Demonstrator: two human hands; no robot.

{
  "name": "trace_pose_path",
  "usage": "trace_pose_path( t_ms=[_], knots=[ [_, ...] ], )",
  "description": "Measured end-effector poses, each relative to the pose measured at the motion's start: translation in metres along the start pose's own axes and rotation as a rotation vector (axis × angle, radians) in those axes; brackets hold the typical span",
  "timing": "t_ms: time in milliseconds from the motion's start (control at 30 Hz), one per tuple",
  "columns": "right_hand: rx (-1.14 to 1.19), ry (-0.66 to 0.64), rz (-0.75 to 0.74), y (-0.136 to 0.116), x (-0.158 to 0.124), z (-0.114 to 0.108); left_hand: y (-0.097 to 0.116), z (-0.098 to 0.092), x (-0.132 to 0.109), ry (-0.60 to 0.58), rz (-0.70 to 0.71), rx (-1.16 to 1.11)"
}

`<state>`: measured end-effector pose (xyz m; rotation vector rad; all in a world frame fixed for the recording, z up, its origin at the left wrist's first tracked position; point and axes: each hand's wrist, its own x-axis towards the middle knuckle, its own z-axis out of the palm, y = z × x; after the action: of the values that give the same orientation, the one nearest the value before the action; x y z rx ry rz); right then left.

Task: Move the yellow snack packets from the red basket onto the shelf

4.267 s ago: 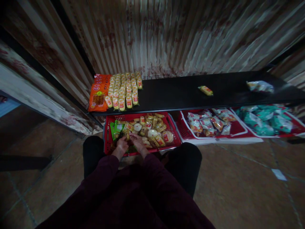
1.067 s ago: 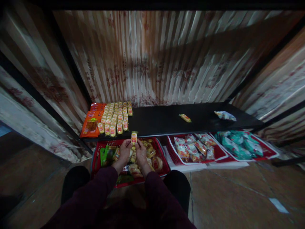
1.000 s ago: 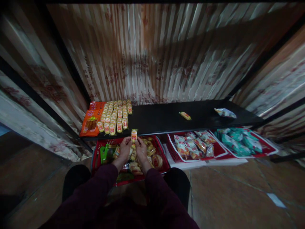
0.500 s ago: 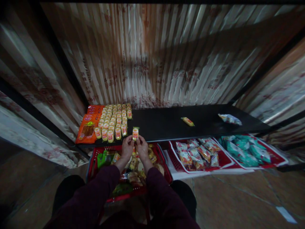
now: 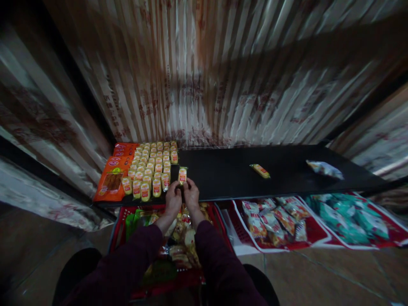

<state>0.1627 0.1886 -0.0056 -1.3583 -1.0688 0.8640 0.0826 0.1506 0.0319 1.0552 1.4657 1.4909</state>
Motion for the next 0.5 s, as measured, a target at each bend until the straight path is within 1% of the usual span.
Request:
trace_pose_path(
  t_ms=[267, 367, 500],
  knots=[
    [-0.03, -0.007, 0.004, 0.006, 0.036, 0.018, -0.006, 0.016, 0.026, -0.019, 0.017, 0.009],
    [-0.028, -0.028, -0.011, 0.005, 0.046, 0.022, -0.009, 0.02, 0.033, -0.011, 0.023, 0.011],
    [-0.066, -0.026, -0.003, 0.005, 0.06, 0.028, -0.015, 0.024, 0.04, -0.03, 0.042, 0.012]
  ],
)
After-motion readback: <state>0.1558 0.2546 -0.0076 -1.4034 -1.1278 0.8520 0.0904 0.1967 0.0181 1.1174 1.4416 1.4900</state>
